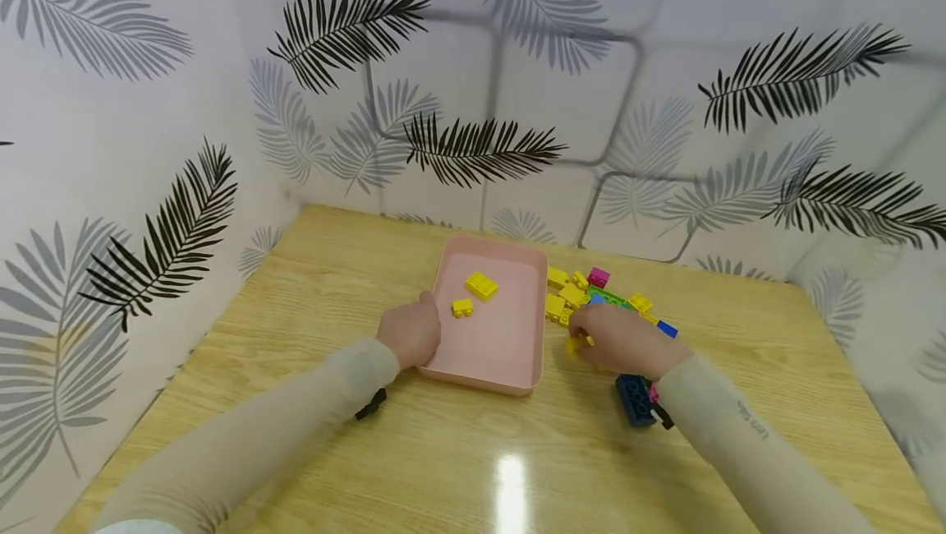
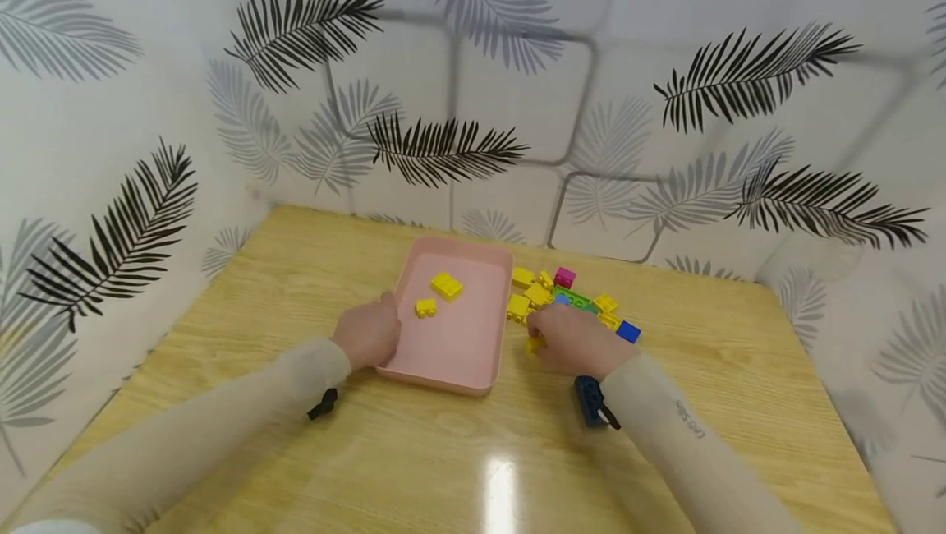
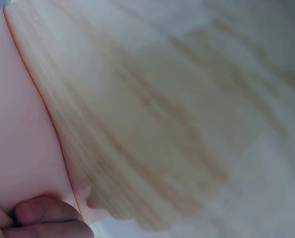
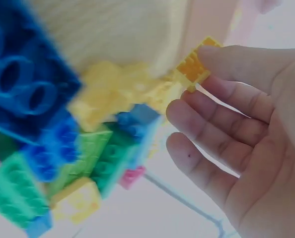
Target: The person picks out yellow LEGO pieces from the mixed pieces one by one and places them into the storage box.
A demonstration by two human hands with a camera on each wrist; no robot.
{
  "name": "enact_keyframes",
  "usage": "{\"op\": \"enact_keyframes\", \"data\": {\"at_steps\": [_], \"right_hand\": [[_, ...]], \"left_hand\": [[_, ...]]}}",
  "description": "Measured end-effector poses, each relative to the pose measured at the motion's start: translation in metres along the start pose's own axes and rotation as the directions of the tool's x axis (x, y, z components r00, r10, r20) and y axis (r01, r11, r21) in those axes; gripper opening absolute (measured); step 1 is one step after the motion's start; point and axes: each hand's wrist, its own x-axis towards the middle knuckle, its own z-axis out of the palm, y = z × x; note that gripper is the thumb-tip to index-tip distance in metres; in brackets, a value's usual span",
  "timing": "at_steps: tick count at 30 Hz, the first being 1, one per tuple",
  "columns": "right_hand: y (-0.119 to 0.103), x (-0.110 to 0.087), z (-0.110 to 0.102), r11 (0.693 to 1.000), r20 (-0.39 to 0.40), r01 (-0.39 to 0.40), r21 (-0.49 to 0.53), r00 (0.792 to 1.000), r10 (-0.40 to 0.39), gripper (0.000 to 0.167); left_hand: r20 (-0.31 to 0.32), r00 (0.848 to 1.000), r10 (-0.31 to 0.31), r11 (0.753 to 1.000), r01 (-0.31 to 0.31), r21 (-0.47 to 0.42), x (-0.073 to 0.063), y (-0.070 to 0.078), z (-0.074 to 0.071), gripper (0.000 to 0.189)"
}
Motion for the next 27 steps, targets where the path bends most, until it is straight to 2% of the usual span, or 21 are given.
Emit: {"op": "enact_keyframes", "data": {"at_steps": [5,10,15,22,27], "right_hand": [[-0.013,0.011,-0.019,0.997,-0.092,0.069,-0.031,0.993,-0.072,0.014],[-0.032,0.032,-0.030,0.994,-0.110,0.099,-0.034,0.989,-0.102,0.013],[-0.044,0.062,-0.032,0.991,-0.091,0.127,-0.050,0.987,-0.131,0.012],[-0.057,0.100,-0.022,0.980,-0.047,0.152,-0.130,0.986,-0.159,0.013],[-0.074,0.113,-0.019,0.981,0.022,0.177,-0.074,0.984,-0.176,0.010]], "left_hand": [[0.002,1.000,-0.009,1.000,0.009,0.016,0.000,0.000,-0.001,0.052],[0.029,1.000,-0.009,1.000,0.009,0.016,0.001,0.001,0.000,0.054],[0.029,0.999,-0.016,1.000,0.015,0.015,0.003,0.001,0.003,0.052],[0.025,1.000,-0.007,1.000,0.006,0.029,0.001,0.001,0.006,0.050],[-0.021,1.000,0.012,1.000,-0.011,0.018,0.001,-0.002,0.006,0.048]]}}
